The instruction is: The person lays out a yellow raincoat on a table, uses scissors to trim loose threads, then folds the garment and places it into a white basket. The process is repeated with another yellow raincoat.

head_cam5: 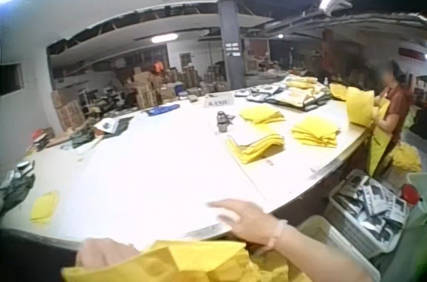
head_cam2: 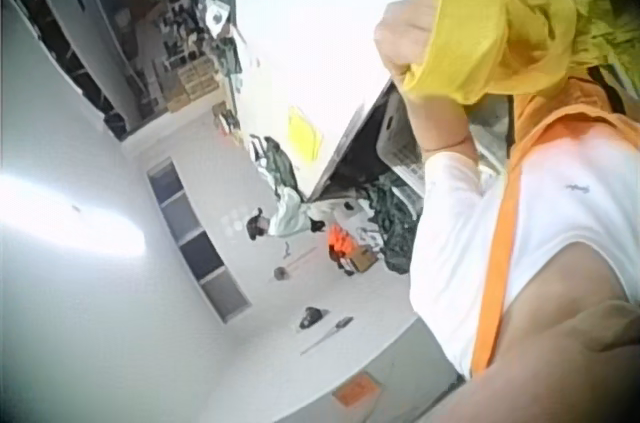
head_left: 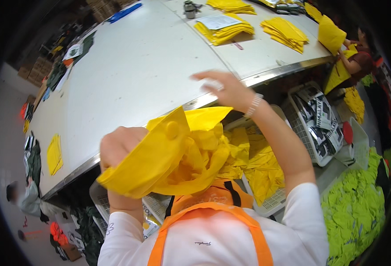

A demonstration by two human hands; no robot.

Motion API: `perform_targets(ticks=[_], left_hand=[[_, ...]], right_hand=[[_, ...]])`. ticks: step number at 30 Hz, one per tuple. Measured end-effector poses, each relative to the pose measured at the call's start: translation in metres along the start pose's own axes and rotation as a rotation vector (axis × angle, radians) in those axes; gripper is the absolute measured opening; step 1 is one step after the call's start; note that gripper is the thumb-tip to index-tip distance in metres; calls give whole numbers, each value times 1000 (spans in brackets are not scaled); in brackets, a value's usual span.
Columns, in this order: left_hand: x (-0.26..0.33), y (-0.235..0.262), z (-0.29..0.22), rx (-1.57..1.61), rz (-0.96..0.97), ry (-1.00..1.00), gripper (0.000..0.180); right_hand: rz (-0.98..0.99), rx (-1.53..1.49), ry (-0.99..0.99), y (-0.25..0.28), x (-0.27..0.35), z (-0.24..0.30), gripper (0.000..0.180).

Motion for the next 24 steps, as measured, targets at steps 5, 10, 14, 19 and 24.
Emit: perform_targets(ticks=[5, 10, 14, 19, 24], left_hand=[[39, 89, -28, 30, -711, -50, 14], [86, 126, -62, 91, -999, -199, 17], [53, 150, -35, -388, -671, 199, 38], [6, 117, -2, -863, -183, 422, 60], [-10, 35, 137, -638, -47, 441, 40]], right_hand=[[686, -755, -86, -227, 37, 18, 46], [578, -305, -214, -185, 63, -25, 27], [-2, 431, -274, 56, 12, -42, 52], [-445, 774, -37, 167, 13, 95, 48], [-574, 707, -156, 125, -1, 143, 40]])
Point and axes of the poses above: each hand's wrist, its own x-axis away from the middle knuckle, its own y-axis out of the back of the hand, z = x × y, the point moved 9 cm from there along -x, towards the middle knuckle, and after that the axes turned 9 degrees about y, right-handed, at the moved point
